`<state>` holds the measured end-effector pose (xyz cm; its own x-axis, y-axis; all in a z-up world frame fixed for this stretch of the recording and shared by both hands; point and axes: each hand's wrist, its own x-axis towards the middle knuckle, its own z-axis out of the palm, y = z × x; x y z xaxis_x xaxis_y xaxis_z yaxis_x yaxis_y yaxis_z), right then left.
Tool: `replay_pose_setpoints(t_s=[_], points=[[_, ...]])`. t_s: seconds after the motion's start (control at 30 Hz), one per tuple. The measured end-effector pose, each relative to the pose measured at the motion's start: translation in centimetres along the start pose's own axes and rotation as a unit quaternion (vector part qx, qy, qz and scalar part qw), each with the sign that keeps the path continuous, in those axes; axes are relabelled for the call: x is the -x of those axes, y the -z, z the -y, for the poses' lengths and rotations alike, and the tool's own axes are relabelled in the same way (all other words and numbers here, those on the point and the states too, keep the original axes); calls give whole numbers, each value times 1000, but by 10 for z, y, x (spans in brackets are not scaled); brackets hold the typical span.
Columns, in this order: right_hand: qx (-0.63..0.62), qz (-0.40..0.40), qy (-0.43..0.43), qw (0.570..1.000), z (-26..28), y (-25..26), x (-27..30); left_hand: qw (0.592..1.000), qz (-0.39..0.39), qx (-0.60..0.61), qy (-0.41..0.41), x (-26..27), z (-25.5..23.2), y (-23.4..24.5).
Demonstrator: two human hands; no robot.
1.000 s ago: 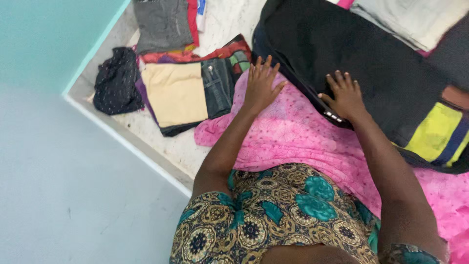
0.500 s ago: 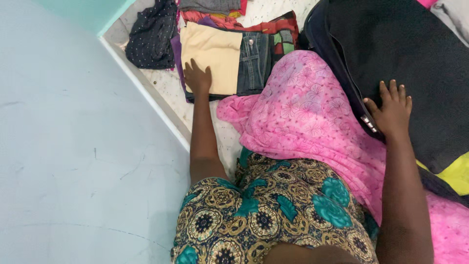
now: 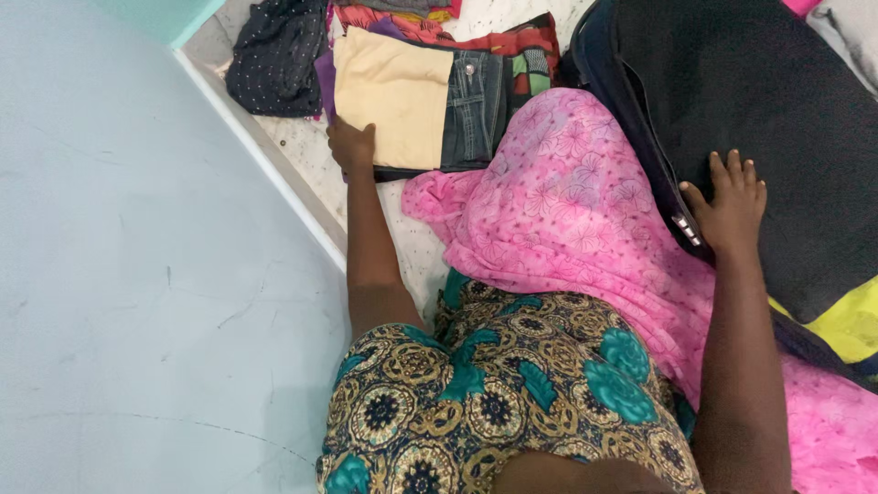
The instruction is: The person folds different clothing items by hand and packs them into an open black suitcase on the floor.
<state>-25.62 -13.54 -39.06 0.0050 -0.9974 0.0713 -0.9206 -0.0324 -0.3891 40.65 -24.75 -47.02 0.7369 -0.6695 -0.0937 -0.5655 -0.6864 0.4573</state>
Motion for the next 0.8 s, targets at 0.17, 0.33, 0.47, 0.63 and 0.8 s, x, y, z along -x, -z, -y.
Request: replay_pose_setpoints(t_s=[0.17,0.33,0.47,0.63,0.8], points=[[0,3,-14,1000,3,2,2,953,-13,-118,-279,20,-4,0],[-4,0,-8,1000,1,2,1,888,242,-219,-323,32,-11,9],[-3,-9,5,1000,-2,0,2,884,205,-243,-343,36,-1,6],[6,-4,-2,1000,-1,0,2,858,200,-297,-368,45,-5,5],[3,-13,0,1000,-1,0,1,878,184,-210,-389,30,0,3]])
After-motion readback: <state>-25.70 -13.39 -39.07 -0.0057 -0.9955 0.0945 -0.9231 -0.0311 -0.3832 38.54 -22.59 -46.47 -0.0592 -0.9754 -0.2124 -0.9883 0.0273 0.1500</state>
